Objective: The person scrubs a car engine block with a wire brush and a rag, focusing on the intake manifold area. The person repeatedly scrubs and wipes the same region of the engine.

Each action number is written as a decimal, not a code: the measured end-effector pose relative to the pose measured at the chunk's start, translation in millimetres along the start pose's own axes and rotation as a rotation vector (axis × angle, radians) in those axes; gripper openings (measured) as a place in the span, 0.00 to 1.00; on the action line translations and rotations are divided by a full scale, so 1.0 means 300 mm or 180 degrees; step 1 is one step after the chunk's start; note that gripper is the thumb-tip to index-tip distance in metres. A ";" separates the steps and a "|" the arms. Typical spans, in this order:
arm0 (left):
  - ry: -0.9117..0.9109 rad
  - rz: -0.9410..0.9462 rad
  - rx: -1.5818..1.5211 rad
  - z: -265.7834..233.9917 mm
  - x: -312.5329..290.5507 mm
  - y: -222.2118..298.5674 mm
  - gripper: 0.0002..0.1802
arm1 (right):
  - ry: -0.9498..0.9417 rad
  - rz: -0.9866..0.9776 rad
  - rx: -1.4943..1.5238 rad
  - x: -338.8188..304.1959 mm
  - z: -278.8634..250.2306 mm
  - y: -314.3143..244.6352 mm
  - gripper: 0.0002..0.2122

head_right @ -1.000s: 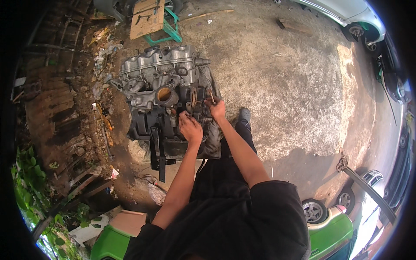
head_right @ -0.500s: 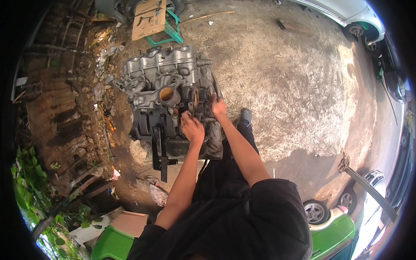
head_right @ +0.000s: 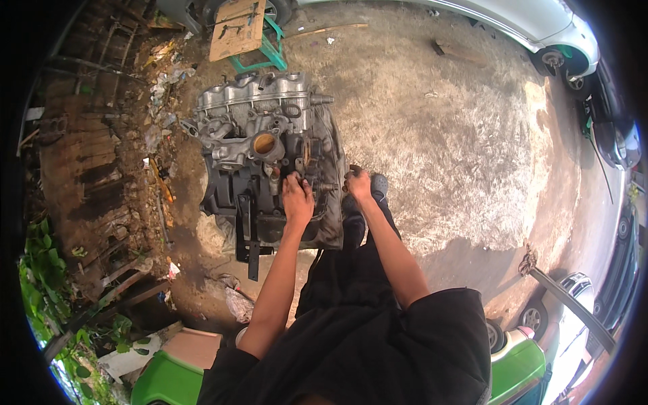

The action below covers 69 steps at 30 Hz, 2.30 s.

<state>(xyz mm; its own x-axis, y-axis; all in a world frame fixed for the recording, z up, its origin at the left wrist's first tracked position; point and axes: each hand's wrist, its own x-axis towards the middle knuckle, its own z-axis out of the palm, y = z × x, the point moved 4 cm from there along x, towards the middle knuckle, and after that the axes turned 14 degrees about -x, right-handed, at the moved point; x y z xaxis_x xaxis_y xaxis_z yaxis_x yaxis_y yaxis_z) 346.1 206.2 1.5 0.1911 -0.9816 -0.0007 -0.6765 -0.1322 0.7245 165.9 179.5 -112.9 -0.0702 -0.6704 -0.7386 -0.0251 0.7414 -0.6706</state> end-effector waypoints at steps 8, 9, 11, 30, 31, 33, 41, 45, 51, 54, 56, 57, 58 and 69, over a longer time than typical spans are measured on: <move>0.0158 0.0399 -0.0166 0.000 -0.016 -0.005 0.12 | 0.0991 0.0338 0.1028 -0.039 0.137 -0.091 0.19; 0.0084 0.0308 -0.0217 0.001 -0.014 -0.009 0.13 | 0.0681 0.0310 0.0449 -0.041 0.178 -0.090 0.20; 0.0112 0.0302 -0.0291 -0.005 -0.014 -0.008 0.13 | 0.0107 0.0014 -0.0377 -0.027 0.214 -0.095 0.21; 0.0297 0.0224 -0.0478 -0.005 -0.008 -0.010 0.09 | 0.0242 -0.0215 0.0523 -0.067 0.227 -0.028 0.23; 0.0326 0.0324 -0.0498 -0.005 -0.006 -0.007 0.08 | 0.0100 -0.0616 -0.0151 -0.056 0.235 -0.036 0.22; 0.0321 0.0418 -0.0515 -0.009 -0.008 -0.005 0.07 | 0.0062 -0.0547 0.0005 -0.032 0.217 -0.006 0.21; 0.0303 0.0388 -0.0451 -0.008 -0.010 0.000 0.07 | 0.0019 -0.0642 -0.0874 0.020 0.215 0.038 0.24; 0.0215 0.0169 -0.0422 -0.004 -0.013 -0.011 0.07 | 0.0590 -0.0716 -0.1033 -0.027 0.133 -0.017 0.18; 0.0320 0.0374 -0.0511 -0.003 -0.013 -0.016 0.09 | 0.0776 -0.1259 -0.1572 -0.138 -0.090 -0.232 0.09; 0.0326 0.0372 -0.0446 -0.001 -0.015 -0.021 0.09 | 0.1427 -0.2209 -0.2278 -0.204 -0.174 -0.375 0.10; 0.0414 0.0475 -0.0366 -0.003 -0.016 -0.015 0.09 | 0.1684 -0.2708 -0.1901 -0.185 -0.195 -0.444 0.11; 0.0428 0.0496 -0.0341 -0.004 -0.016 -0.012 0.09 | 0.1212 -0.2218 -0.1361 -0.135 -0.195 -0.443 0.13; 0.0429 0.0478 -0.0334 -0.005 -0.018 -0.011 0.09 | 0.1004 -0.1915 -0.1159 -0.097 -0.186 -0.435 0.15; 0.0359 0.0261 -0.0454 -0.005 -0.011 -0.017 0.09 | 0.0611 -0.2261 -0.2268 -0.152 0.027 -0.268 0.07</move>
<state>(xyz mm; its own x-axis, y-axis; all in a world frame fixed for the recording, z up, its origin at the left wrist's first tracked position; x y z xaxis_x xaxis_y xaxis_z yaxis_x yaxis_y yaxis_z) 349.9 210.2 -1.3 0.2233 -0.9655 0.1337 -0.5870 -0.0236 0.8093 179.3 150.4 -25.8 0.0352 -0.9920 -0.1211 -0.7054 0.0612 -0.7061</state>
